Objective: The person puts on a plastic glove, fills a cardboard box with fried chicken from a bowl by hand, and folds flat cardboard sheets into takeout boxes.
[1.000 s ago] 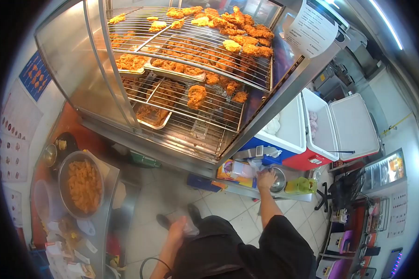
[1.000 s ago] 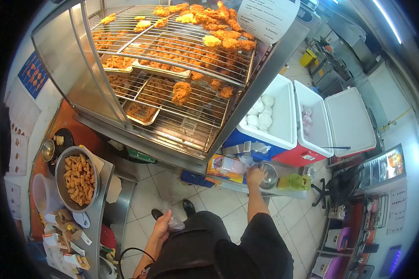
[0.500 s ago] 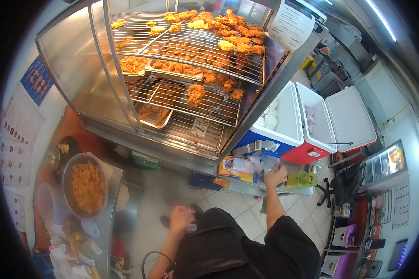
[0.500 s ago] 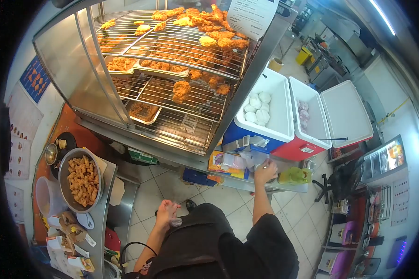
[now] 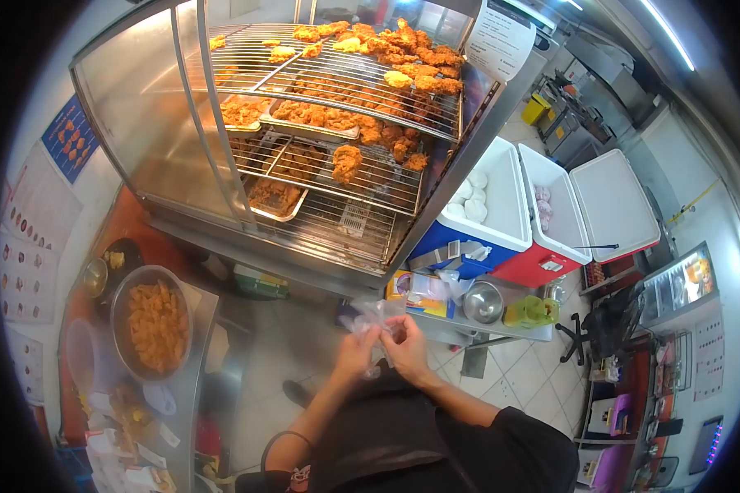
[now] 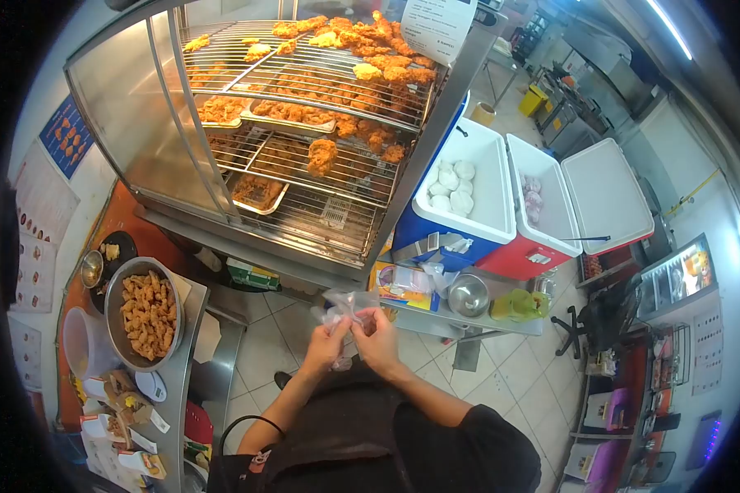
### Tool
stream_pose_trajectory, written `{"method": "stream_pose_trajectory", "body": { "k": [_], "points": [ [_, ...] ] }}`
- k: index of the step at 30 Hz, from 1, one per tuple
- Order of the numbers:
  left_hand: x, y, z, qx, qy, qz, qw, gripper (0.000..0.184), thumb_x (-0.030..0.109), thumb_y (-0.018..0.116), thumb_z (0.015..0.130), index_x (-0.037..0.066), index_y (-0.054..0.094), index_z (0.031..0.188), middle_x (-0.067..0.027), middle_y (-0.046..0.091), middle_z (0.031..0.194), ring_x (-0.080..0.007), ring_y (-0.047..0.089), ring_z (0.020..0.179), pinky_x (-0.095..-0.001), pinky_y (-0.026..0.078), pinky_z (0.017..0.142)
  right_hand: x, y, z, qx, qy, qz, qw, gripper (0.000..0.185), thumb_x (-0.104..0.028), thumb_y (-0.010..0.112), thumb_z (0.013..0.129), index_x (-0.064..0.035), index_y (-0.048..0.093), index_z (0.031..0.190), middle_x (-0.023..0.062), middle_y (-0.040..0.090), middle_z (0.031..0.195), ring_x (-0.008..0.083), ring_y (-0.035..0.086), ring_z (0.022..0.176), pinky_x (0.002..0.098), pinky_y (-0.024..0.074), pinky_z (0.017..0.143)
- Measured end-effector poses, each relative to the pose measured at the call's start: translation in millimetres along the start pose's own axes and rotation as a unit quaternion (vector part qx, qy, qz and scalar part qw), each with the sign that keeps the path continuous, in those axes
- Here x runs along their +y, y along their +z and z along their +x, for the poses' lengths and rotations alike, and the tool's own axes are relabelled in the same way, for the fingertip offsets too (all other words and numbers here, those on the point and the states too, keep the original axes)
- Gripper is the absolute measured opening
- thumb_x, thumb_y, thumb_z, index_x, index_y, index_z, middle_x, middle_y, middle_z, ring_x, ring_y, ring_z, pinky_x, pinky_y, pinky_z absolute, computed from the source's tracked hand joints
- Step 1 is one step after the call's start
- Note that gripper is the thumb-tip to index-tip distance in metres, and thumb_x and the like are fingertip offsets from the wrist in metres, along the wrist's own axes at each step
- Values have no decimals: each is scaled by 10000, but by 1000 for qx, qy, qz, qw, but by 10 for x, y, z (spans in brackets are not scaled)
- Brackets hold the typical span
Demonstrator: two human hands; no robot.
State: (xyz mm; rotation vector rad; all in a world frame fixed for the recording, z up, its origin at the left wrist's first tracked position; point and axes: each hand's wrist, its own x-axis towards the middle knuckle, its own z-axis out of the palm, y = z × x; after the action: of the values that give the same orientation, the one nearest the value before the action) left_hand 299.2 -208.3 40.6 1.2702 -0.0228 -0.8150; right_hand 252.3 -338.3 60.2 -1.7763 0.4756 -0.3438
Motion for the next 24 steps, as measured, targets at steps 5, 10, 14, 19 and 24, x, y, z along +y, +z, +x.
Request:
{"method": "stream_pose_trajectory", "body": {
  "k": [5,10,14,19,24],
  "points": [
    [-186,-372,-10,209,245,158,934,241,242,636,938,39,705,1048,18,608,666,-42,509,509,-219,371,432,20,154,58,19,-63,-4,998,303,-75,762,807,-47,547,1018,-13,583,803,56,549,720,220,442,620],
    [109,-523,-234,209,143,111,961,183,181,671,911,-1,690,928,-16,646,735,-63,560,597,-214,431,509,-218,358,178,-116,262,366,885,386,-115,738,847,-29,514,1148,24,580,901,83,551,772,233,466,679],
    [600,-480,-465,189,197,-40,961,129,135,656,913,26,592,886,-63,681,812,-77,591,639,-215,453,522,-375,481,394,-74,33,156,984,407,-141,732,858,-29,517,1185,19,553,891,86,526,771,228,453,702],
    [834,-558,-532,134,205,-103,964,140,146,623,937,65,509,937,-140,695,889,-102,609,611,-211,464,464,-1004,565,255,-103,-330,-34,938,450,-133,755,805,-4,553,1186,5,553,682,116,548,627,262,477,622],
    [899,-645,-687,185,200,-47,961,139,156,635,928,43,565,970,-95,687,841,-82,598,575,-192,445,446,-958,585,263,-196,-149,18,969,258,-162,750,825,6,659,997,53,609,726,106,552,616,263,461,585]
  ]
}}
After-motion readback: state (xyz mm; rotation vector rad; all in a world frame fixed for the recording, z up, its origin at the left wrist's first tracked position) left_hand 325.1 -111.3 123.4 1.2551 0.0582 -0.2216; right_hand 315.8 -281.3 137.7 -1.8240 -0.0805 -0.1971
